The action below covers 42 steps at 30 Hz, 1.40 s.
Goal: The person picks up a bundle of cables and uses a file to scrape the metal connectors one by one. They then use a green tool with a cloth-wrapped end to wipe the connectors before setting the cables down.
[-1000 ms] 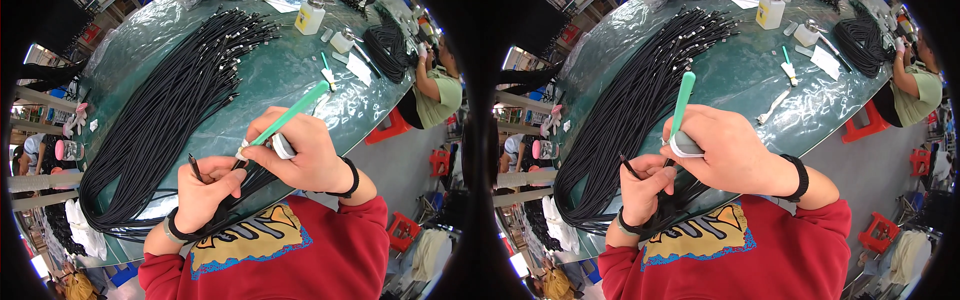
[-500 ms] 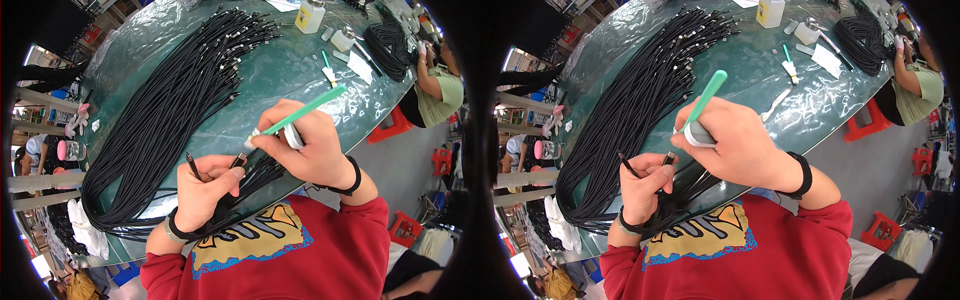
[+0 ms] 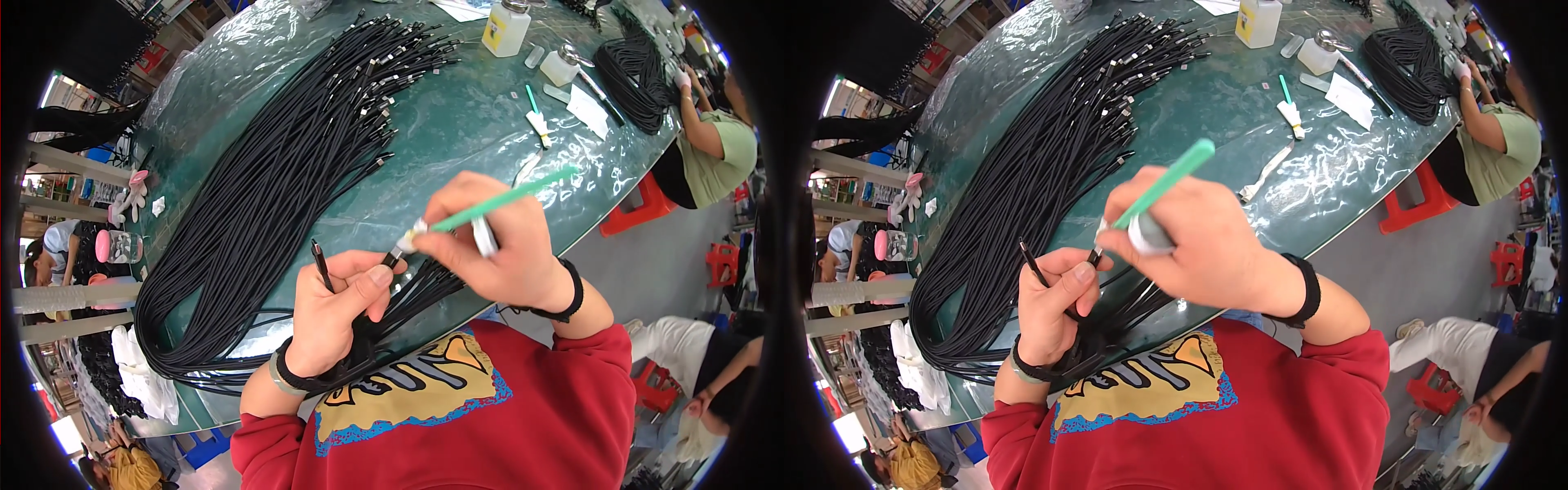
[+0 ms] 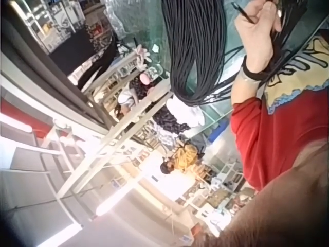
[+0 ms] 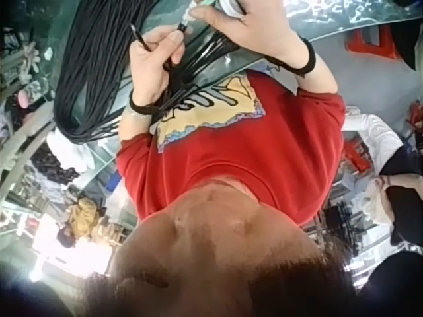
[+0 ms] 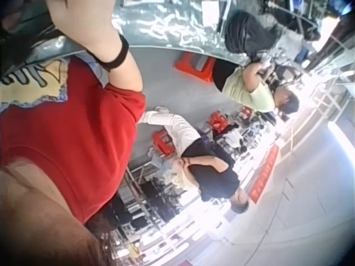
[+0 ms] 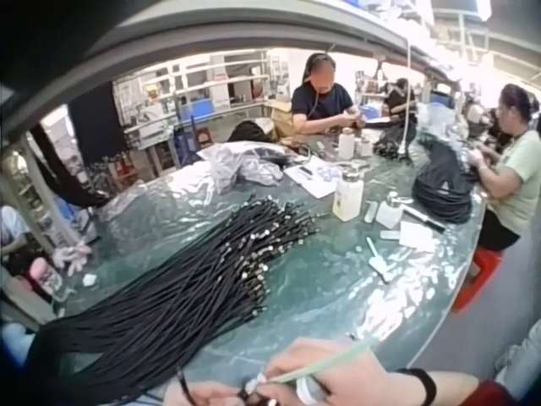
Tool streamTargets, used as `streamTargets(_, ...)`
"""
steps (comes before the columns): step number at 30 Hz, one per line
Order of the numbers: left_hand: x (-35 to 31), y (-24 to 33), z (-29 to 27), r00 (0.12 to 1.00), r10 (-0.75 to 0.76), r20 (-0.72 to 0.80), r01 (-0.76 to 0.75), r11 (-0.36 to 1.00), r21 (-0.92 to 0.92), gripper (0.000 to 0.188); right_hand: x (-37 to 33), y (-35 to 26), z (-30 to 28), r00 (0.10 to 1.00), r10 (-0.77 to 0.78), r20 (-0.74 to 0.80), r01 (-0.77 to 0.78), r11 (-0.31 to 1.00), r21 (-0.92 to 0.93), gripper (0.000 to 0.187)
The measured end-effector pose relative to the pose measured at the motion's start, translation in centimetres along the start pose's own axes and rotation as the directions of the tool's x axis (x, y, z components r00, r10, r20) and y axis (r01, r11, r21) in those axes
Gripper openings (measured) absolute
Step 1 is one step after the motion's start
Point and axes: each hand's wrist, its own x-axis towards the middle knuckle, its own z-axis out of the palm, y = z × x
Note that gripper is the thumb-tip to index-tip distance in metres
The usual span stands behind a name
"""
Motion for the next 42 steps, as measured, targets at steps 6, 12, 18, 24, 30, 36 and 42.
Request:
streamTargets(6, -0.2, 0.1, 0.2, 1.000, -0.009, -0.007, 0.009, 1.000, -0.015, 0.014, 0.2, 0.2, 0.0, 0.999, 0.024, -0.031, -0.025, 0.998, -0.051, 0.015)
streamTargets(12, -0.1, 0.2, 1.3, 0.976, 0.069, -0.207, -0.017, 0.970, 0.242, 0.013, -0.1, 0.6, 0.0, 0.998, 0.039, -0.041, -0.042, 0.997, -0.063, 0.015)
streamTargets(18, -0.1, -1.1, 1.2, 0.954, 0.235, -0.186, -0.135, 0.891, 0.434, 0.015, -0.1, -0.1, 0.4, 0.998, 0.024, -0.054, -0.026, 0.999, -0.041, 0.016)
streamTargets(24, 0.2, -1.0, 1.5, 0.954, 0.265, -0.138, -0.189, 0.893, 0.409, 0.014, 0.3, 0.0, -0.3, 0.963, 0.269, 0.016, -0.268, 0.962, -0.042, 0.015)
streamTargets(30, 1.6, -1.3, 1.2, 0.993, 0.033, -0.118, 0.000, 0.963, 0.270, 0.015, 1.6, 5.9, -2.4, 0.841, 0.539, 0.052, -0.485, 0.792, -0.371, 0.021)
streamTargets(36, 2.4, -1.4, -0.1, 0.984, -0.176, -0.041, 0.178, 0.982, 0.059, 0.023, 2.7, 10.5, -7.9, 0.766, 0.628, -0.138, -0.547, 0.523, -0.654, 0.034)
streamTargets(42, 3.8, -2.2, -1.1, 0.977, -0.207, 0.050, 0.210, 0.976, -0.063, 0.025, 1.6, 17.1, -16.6, 0.584, 0.803, -0.120, -0.494, 0.234, -0.837, 0.029)
